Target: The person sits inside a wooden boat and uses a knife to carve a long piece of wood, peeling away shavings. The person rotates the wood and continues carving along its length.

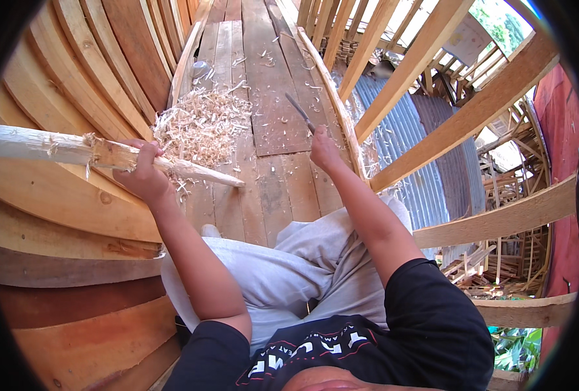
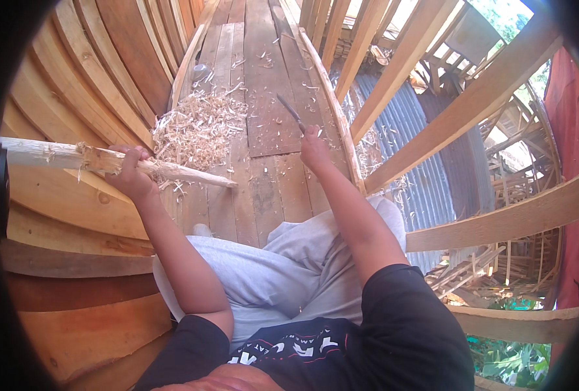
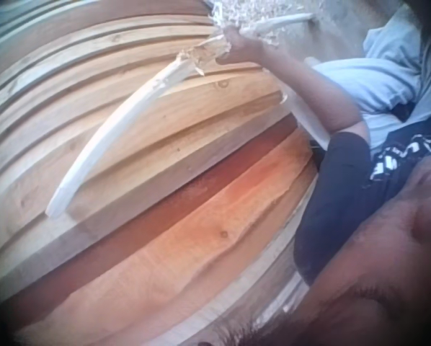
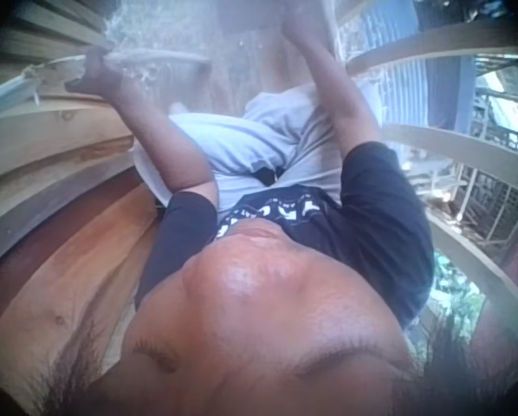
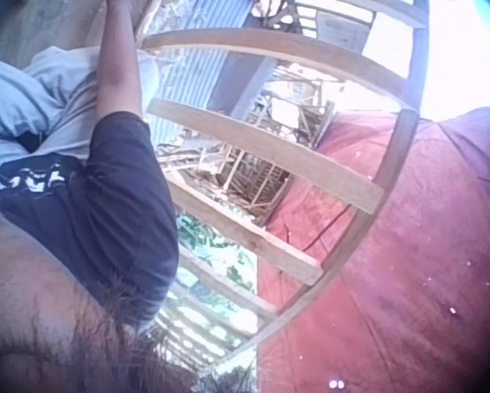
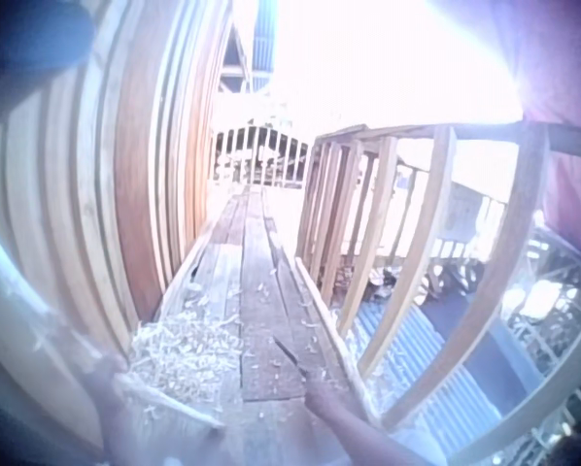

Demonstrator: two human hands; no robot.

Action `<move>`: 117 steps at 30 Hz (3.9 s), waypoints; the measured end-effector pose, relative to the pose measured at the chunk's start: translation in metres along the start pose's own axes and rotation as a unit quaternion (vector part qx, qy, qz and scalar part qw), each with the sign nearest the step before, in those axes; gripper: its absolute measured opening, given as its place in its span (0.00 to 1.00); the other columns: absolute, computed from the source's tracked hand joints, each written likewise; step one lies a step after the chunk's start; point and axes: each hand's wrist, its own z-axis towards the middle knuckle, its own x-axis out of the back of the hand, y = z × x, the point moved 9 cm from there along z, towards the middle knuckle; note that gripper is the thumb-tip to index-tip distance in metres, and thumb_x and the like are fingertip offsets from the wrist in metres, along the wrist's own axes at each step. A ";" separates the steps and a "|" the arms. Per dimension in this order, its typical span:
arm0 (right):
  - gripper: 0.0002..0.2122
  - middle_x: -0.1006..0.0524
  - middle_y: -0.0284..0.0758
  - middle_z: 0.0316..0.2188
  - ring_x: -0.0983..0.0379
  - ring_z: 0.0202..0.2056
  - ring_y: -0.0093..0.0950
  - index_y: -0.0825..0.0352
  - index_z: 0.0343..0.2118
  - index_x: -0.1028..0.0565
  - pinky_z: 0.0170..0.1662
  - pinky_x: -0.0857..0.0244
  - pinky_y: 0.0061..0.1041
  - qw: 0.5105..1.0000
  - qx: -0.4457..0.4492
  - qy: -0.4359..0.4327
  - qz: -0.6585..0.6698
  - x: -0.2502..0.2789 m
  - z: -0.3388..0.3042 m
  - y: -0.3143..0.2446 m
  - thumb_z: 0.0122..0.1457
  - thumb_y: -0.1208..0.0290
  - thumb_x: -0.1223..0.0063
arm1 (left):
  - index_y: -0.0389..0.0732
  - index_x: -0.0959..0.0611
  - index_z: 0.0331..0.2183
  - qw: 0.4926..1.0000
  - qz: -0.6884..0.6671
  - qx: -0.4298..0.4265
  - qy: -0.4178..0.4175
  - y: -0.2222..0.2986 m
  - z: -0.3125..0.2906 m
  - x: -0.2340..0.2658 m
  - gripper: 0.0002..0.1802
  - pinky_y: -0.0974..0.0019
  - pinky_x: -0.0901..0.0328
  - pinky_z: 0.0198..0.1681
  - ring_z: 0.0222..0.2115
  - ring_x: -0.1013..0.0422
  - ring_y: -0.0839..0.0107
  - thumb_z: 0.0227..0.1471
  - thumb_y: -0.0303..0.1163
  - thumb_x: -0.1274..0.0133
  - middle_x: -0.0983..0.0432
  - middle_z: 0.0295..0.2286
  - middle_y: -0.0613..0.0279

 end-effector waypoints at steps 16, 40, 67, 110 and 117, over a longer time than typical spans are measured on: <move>0.17 0.26 0.55 0.37 0.25 0.37 0.46 0.80 0.44 0.37 0.36 0.28 0.41 0.907 -0.355 -0.028 0.225 -0.006 -0.052 0.042 0.56 0.72 0.55 | 0.35 0.29 0.22 1.000 0.010 -0.017 -0.008 0.002 0.004 0.007 0.09 0.70 0.37 0.27 0.19 0.33 0.71 0.33 0.16 0.49 0.32 0.19 0.61; 0.30 0.30 0.55 0.48 0.22 0.38 0.41 0.80 0.58 0.44 0.38 0.27 0.39 0.894 -0.119 -0.326 0.285 -0.042 -0.132 -0.105 0.51 0.77 0.50 | 0.41 0.33 0.23 0.992 -0.073 0.032 -0.097 0.061 -0.014 -0.023 0.10 0.71 0.41 0.27 0.19 0.40 0.75 0.37 0.17 0.51 0.39 0.18 0.64; 0.34 0.25 0.56 0.37 0.29 0.42 0.54 0.75 0.60 0.51 0.49 0.35 0.38 0.921 -0.004 -0.286 0.265 -0.096 -0.168 -0.165 0.49 0.78 0.52 | 0.42 0.36 0.24 0.984 -0.102 0.005 -0.148 0.091 -0.026 -0.028 0.10 0.69 0.45 0.29 0.20 0.44 0.75 0.37 0.20 0.53 0.42 0.16 0.66; 0.15 0.22 0.47 0.38 0.25 0.41 0.44 0.65 0.38 0.23 0.44 0.31 0.36 0.963 -0.004 -0.244 -0.113 0.016 0.073 -0.069 0.44 0.78 0.52 | 0.42 0.37 0.23 0.990 -0.037 0.019 -0.137 0.044 -0.016 -0.033 0.09 0.71 0.46 0.27 0.18 0.46 0.76 0.37 0.22 0.54 0.43 0.15 0.66; 0.11 0.22 0.50 0.37 0.25 0.42 0.45 0.71 0.37 0.24 0.45 0.31 0.39 0.983 -0.146 -0.082 -0.075 -0.011 0.096 0.067 0.49 0.76 0.51 | 0.40 0.38 0.24 0.988 -0.044 0.040 -0.146 0.035 -0.018 -0.042 0.09 0.71 0.45 0.27 0.19 0.47 0.75 0.35 0.21 0.55 0.44 0.15 0.64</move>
